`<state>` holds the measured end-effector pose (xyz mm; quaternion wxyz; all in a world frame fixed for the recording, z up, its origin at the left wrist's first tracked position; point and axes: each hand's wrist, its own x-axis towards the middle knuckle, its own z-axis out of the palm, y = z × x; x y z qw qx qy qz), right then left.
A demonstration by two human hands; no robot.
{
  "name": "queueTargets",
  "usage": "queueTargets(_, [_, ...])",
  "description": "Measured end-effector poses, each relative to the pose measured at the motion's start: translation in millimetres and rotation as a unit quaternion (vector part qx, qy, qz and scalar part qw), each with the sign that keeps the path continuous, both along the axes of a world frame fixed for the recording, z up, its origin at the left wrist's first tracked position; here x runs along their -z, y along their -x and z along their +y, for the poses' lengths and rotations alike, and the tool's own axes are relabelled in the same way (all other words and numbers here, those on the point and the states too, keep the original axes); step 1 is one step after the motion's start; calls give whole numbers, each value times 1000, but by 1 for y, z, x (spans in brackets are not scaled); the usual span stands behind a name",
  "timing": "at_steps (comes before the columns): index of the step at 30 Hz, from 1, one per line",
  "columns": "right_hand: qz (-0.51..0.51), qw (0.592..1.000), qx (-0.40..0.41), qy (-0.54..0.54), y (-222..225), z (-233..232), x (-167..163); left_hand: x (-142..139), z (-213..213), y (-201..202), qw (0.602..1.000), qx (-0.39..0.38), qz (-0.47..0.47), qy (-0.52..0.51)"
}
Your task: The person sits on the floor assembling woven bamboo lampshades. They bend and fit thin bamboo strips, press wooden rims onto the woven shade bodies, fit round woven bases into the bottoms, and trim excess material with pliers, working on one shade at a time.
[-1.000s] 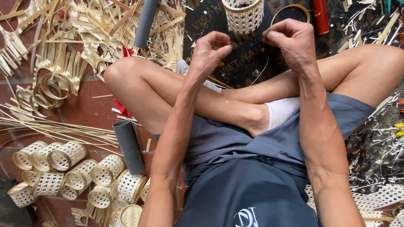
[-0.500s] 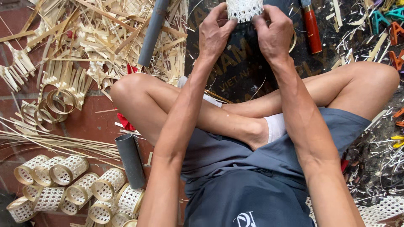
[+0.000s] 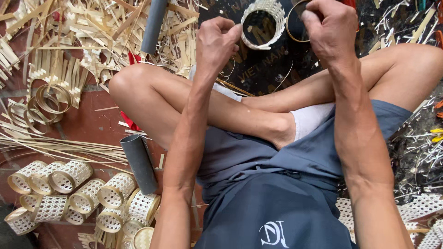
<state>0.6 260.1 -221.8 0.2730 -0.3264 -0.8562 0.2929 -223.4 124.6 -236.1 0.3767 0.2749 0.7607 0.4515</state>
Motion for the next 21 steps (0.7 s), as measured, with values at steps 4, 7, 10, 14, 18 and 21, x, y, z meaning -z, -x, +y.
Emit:
queueTargets(4, [-195,969,-45,-143,-22,-15,19,13,-2,-4,997,-16,21,-68])
queueTargets(7, [-237,964,-18,-115,-34,-18,26,15,-7,-5,996,-14,20,-84])
queueTargets(10, [-73,996,5,-47,-50,-18,3,9,-19,-2,994,-10,-10,-112])
queueTargets(14, [273,901,8,337,-60,-30,-18,0,-32,-14,954,13,-205,-218])
queueTargets(18, [347,811,-38,470,-43,-39,-5,-4,-36,-28,907,67,-348,-229])
queueTargets(21, [356,798,-45,484,-37,-41,2,-8,-39,-31,899,49,-364,-239])
